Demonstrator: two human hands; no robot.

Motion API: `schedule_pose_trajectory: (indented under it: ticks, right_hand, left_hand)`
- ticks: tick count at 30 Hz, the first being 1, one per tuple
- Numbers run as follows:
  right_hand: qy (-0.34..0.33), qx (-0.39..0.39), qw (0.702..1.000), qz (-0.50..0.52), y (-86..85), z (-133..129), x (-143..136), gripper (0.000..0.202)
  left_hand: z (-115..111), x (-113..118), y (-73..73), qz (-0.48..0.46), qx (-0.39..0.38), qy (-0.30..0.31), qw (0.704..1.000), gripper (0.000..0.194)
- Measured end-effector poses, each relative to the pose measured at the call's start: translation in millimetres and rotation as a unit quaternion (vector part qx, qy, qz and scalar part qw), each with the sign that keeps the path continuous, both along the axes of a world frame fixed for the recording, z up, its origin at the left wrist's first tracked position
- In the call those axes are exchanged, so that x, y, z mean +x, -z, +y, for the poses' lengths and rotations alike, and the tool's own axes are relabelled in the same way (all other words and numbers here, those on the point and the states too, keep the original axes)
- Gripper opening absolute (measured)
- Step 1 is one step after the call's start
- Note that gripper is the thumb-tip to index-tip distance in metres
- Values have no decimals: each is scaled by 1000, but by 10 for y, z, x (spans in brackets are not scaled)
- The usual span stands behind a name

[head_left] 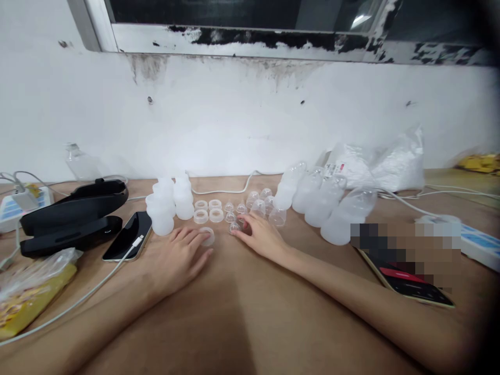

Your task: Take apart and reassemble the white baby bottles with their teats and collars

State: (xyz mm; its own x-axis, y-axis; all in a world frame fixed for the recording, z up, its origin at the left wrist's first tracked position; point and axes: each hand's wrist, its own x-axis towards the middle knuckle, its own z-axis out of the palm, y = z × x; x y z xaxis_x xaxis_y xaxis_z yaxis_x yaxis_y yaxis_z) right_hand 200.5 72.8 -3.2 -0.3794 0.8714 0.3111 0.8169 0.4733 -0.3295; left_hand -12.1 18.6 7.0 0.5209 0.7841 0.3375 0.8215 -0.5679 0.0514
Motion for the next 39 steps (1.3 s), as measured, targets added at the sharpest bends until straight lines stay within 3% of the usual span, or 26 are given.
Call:
schedule_pose_trajectory:
  ticks: [5,8,10,12,15,18,20,23,27,29,32,34,36,39]
  right_hand:
    - [-17,29,999,37,63,-14,8,28]
    - [-63,12,989,131,46,-92,25,26]
    - [-90,-43,969,228,38,-145,23,24]
    - [-101,-128,925,343,43,-194,16,26]
    - [-102,-236,849,462,61,-246,14,34]
    - [-82,-277,819,496,64,-262,20,31]
    - [-65,-285,810,509,58,-256,20,29]
    - [-57,-283,804,520,61,-241,14,29]
    - [-60,-281,813,507,77,-237,8,29]
    - [-60,-249,838,482,61,-261,9,29]
    - [-79,-101,910,394,2,-337,9,27]
    - [-126,11,946,297,-33,-402,-1,29]
    - [-183,77,960,197,-42,-461,-22,36]
    - [-236,113,960,96,-14,-520,-69,48]
  left_hand:
    - [-13,54,28,-29,7,24,999,33]
    - [9,39,49,-66,-34,21,997,35]
    - [15,19,54,-136,-78,5,988,36]
    - [16,6,59,-259,-141,-5,955,39]
    - [36,4,87,-442,-268,30,855,39]
    - [74,11,122,-508,-378,36,773,38]
    - [93,14,134,-519,-413,20,748,39]
    - [103,15,142,-525,-418,13,741,39]
    - [99,10,152,-530,-407,29,743,36]
    - [92,14,145,-526,-392,35,754,34]
    - [69,51,112,-507,-358,57,782,30]
    - [48,100,88,-505,-351,79,785,29]
    - [29,157,79,-516,-361,104,770,30]
    - [14,222,99,-524,-385,130,749,29]
